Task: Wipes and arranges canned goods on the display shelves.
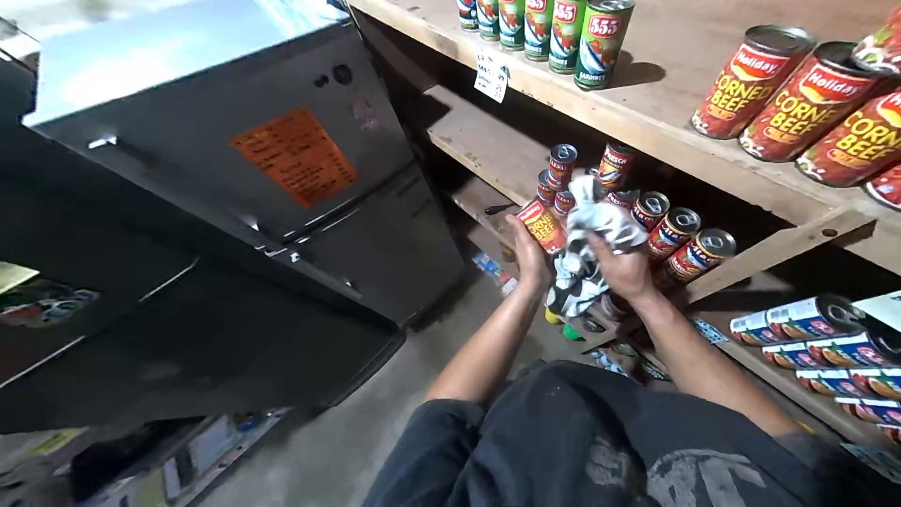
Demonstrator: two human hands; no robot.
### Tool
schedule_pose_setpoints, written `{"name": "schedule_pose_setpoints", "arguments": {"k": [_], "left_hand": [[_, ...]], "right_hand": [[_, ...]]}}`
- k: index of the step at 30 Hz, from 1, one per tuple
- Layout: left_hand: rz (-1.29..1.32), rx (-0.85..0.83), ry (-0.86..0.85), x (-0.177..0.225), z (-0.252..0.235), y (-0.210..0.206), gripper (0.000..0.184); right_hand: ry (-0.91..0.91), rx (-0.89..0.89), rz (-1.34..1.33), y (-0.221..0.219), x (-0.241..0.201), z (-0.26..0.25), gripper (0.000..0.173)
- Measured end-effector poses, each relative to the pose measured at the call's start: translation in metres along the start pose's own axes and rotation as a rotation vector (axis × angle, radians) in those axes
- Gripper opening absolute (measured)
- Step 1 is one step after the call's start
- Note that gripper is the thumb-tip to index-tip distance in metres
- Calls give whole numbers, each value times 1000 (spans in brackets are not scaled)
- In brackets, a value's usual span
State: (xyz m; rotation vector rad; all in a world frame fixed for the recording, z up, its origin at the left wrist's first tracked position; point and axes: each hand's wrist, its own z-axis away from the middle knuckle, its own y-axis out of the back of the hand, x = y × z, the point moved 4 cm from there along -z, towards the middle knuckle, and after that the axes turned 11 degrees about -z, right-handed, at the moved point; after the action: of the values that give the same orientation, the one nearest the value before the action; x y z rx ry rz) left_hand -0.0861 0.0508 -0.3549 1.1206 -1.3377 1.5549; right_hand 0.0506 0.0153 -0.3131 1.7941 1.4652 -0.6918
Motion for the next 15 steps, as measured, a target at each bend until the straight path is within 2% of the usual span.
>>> {"name": "schedule_pose_setpoints", "arguments": {"k": [1,2,3,5,6,7,9,10,12,15], "left_hand": [[-81,-7,-7,-2,8,-2,64],[-184,-42,-25,-3,16,-2,44],[-262,-82,-23,-2,20,0,39],[-234,-110,-60,-4,11,0,53],[-237,-118,-121,-4,8,1,56],[-262,-161,-190,-1,9,4,62],[-427,-265,-330,12,13,9,87],[-505,-284,-369,14,12,11,90],[-635,-264,-416,10,8,15,82],[-801,-194,-416,5,5,21,55]], "right_hand": [[78,-126,45,-11,-5,-2,46],[157,-234,129,-21,-6,-3,50],[182,-280,160,-25,-2,-4,53],[62,-201,46,-15,17,-7,43],[-88,-119,3,-7,28,-10,36],[-243,-42,-4,3,38,-12,35],[-338,55,-30,20,42,-20,38],[-313,82,-47,26,32,-26,37],[-238,34,-21,24,5,-33,36],[13,-304,191,-9,-23,-29,37]]}}
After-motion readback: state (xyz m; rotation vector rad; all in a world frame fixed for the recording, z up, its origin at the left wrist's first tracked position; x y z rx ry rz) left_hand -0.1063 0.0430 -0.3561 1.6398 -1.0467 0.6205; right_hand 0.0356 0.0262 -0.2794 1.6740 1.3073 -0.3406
